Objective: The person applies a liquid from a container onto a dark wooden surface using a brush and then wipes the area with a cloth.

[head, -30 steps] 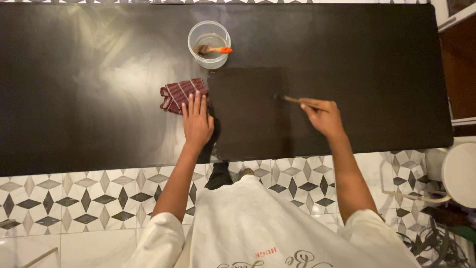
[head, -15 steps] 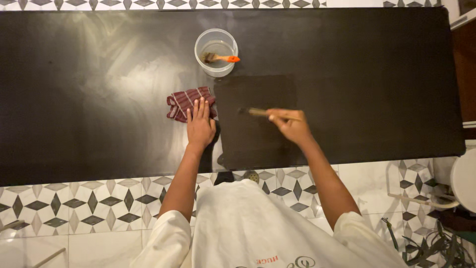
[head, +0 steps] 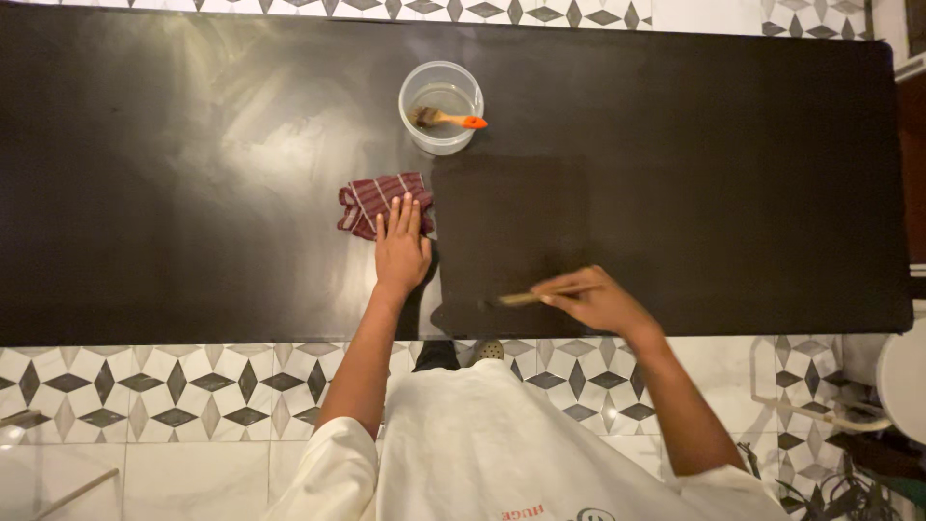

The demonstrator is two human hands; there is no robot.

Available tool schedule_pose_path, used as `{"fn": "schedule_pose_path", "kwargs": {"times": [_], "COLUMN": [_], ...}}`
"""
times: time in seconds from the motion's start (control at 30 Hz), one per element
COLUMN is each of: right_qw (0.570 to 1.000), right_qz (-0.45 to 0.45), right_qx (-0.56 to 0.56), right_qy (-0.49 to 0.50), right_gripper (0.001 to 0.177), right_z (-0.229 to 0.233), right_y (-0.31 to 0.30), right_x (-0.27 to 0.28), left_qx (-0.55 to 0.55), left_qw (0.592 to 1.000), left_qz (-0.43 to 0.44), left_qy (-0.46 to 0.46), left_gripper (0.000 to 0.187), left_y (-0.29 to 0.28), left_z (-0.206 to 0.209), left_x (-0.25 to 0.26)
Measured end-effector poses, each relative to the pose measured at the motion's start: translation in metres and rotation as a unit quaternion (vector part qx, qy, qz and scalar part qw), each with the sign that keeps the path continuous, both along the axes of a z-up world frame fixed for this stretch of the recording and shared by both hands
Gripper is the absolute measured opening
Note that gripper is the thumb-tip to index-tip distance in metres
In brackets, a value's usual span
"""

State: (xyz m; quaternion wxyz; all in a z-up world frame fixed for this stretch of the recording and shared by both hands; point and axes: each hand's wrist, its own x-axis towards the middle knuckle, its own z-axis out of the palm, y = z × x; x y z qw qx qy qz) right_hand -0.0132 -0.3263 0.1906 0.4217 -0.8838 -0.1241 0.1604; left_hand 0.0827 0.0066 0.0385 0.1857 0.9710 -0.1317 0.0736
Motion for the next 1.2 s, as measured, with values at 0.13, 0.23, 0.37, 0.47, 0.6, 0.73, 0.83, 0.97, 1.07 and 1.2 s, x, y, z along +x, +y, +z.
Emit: {"fn": "schedule_pose_path", "kwargs": {"times": [0.13,0.23,0.37,0.47,0.6,0.73,0.83,0.97,1.07,1.2], "right_qw": [0.994,0.982,0.976,0.99,0.997,0.993,0.964,0.942,0.941,0.941], "right_qz": [-0.076,-0.174,-0.172,-0.082,-0.047,-0.105,-0.212,-0.238,-0.234,-0.249], "right_qx": [-0.055,-0.08,-0.069,-0.108,-0.029,0.031,0.129,0.187,0.188,0.197], "right_qy": [0.057,0.009,-0.114,-0.044,0.051,-0.043,-0.094,-0.149,-0.155,-0.119], "right_gripper": [0.023,0.026,0.024,0.025,0.022,0.018,0.022,0.024,0.022,0.022], "right_z": [0.006,0.012,0.015,0.018,0.036,0.051,0.048,0.02,-0.014,-0.053], "right_y": [-0.044,-0.052,-0.02,0.021,0.036,0.014,0.002,0.005,0.029,0.059], "right_x": [0.007,0.022,0.046,0.056,0.069,0.107,0.147,0.224,0.273,0.304], "left_qx": [-0.009,-0.006,-0.006,-0.017,-0.04,-0.067,-0.071,-0.112,-0.138,-0.16], "left_qw": [1.0,1.0,1.0,1.0,0.999,0.998,0.997,0.991,0.989,0.987], "left_qz": [0.003,0.002,0.008,0.009,0.007,0.013,0.023,0.045,0.04,0.013], "left_qy": [0.002,-0.011,0.003,-0.001,-0.008,-0.012,0.013,0.048,0.019,-0.006], "left_gripper": [0.071,0.07,0.07,0.067,0.065,0.06,0.055,0.046,0.053,0.065], "left_y": [0.0,-0.001,-0.003,-0.002,0.0,-0.001,-0.004,-0.007,-0.007,-0.006], "left_z": [0.003,0.007,0.011,0.015,0.02,0.032,0.044,0.057,0.058,0.046], "left_x": [-0.002,-0.003,-0.003,-0.003,-0.005,-0.001,0.006,0.022,0.037,0.049]}}
